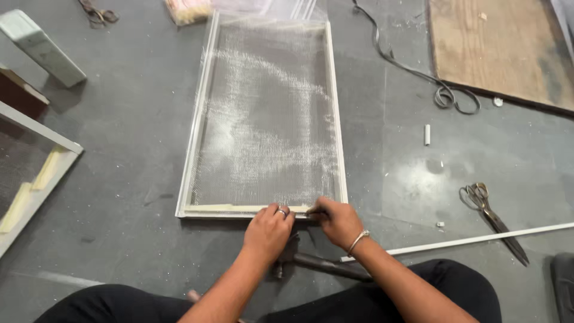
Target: The person assembles a window screen by securing mesh to a frame. They use a utility knife to trim excess mesh and a hammer to tap in retaining strips along the frame edges.
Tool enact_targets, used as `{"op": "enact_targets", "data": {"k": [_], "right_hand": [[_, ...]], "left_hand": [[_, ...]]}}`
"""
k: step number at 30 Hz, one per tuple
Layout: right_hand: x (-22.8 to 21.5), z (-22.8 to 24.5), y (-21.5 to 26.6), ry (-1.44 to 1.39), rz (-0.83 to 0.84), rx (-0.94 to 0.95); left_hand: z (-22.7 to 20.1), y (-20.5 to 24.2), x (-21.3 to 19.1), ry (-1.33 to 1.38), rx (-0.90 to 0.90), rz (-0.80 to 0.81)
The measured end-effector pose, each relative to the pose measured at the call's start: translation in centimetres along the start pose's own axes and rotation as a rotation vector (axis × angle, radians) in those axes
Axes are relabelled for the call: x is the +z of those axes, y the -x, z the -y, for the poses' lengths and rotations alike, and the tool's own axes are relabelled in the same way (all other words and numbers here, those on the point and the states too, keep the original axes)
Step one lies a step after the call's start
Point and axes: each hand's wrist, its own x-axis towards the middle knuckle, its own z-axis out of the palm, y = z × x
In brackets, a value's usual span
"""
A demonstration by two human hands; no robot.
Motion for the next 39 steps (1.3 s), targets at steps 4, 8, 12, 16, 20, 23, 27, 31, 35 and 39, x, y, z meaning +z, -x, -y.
{"op": "enact_targets", "data": {"k": [4,8,12,16,20,23,27,31,35,39], "right_hand": [[0.5,0.8,-0.8,-0.272,-0.059,-0.008],[0.8,0.7,-0.8,-0.199,-0.016,-0.075],[1.3,1.0,-0.7,0.070,0.012,-0.214],[1.6,1.9,-1.1,-0.193,-0.054,-0.159],[2.6,1.9,-1.8,-0.198,-0.030,-0.081],[3.4,2.3,-2.0,-0.074,-0.014,-0.126],[3.6,3.5,-1.5,0.203,0.029,-0.291],[3.1,4.8,-2.3,-0.086,-0.020,-0.129],[3.6,5.4,-2.7,-0.143,-0.002,-0.132],[4.4,6.4,-3.0,-0.125,0.037,-0.103]], "left_hand": [[0.4,0.1,-0.4,0.048,-0.068,-0.004],[1.3,0.5,-0.6,0.182,-0.205,0.081],[1.2,0.5,-1.0,0.169,-0.250,0.133],[1.2,0.3,-2.3,0.187,-0.233,0.043],[2.3,0.8,-2.6,0.094,-0.387,0.192],[2.9,1.0,-2.6,0.148,-0.437,0.110],[2.6,0.7,-3.2,0.155,-0.443,0.123],[3.3,0.4,-4.3,0.092,-0.460,0.189],[5.7,1.2,-5.4,0.020,-0.523,0.341],[8.7,1.6,-6.7,0.056,-0.472,0.344]]}}
